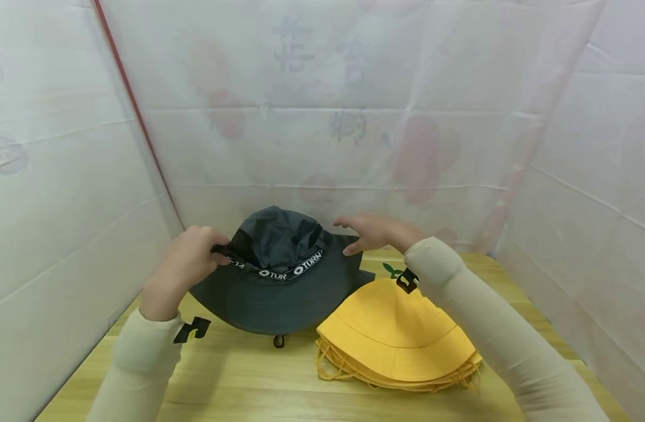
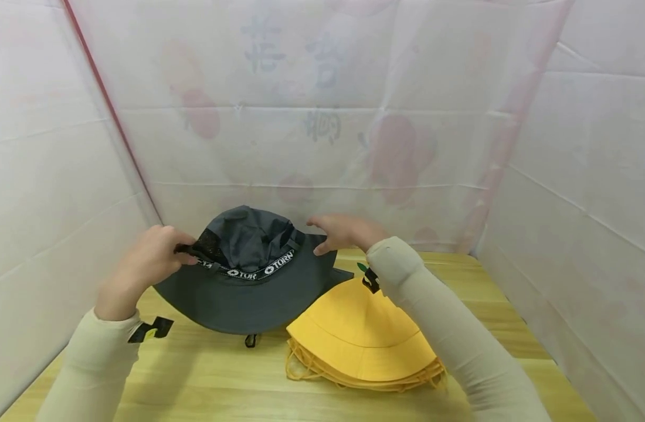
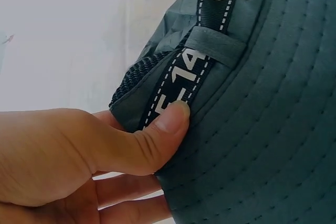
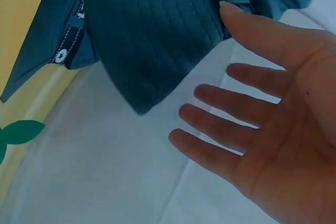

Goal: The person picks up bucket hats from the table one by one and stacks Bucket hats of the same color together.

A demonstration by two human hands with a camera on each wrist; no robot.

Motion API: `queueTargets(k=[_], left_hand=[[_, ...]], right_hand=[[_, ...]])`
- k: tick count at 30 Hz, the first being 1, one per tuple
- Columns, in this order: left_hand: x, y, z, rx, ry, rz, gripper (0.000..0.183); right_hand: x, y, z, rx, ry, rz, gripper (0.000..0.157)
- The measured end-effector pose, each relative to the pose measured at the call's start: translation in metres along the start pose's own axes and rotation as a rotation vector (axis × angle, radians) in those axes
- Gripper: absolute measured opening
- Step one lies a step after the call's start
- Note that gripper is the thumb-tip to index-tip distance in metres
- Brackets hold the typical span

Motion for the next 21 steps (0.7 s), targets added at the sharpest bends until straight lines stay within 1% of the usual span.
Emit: queueTargets(k=[4, 6, 9, 12, 17, 21], left_hand=[[0.004, -0.005, -0.010, -0.002, 0.004, 0.004, 0.029], [0.005, -0.006, -0.015, 0.003, -0.006, -0.005, 0.031], [0.007, -0.007, -0.023, 0.011, -0.023, -0.009, 0.028], [0.007, -0.008, -0.028, 0.014, -0.030, -0.009, 0.024], [0.009, -0.009, -0.035, 0.010, -0.029, -0.010, 0.020], [0.008, -0.010, -0.042, 0.007, -0.010, -0.013, 0.020]], right_hand=[[0.008, -0.004, -0.006, -0.026, -0.026, -0.031, 0.071], [0.012, -0.005, -0.007, -0.022, -0.033, -0.025, 0.069], [0.017, -0.005, -0.007, -0.003, -0.035, 0.002, 0.065], [0.019, -0.003, -0.007, 0.025, -0.018, 0.038, 0.053], [0.023, 0.000, -0.007, 0.055, -0.007, 0.062, 0.030], [0.031, 0.002, -0.005, 0.067, -0.031, 0.048, 0.022]])
Point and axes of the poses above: each hand's wrist, its own z-axis away from the middle knuckle, its own y-axis out of the back of the hand, x = y × z, the point moved 10 cm from there along -z, towards the middle knuckle, and after that the axes turned 5 degrees about y, right-handed, at the moved point
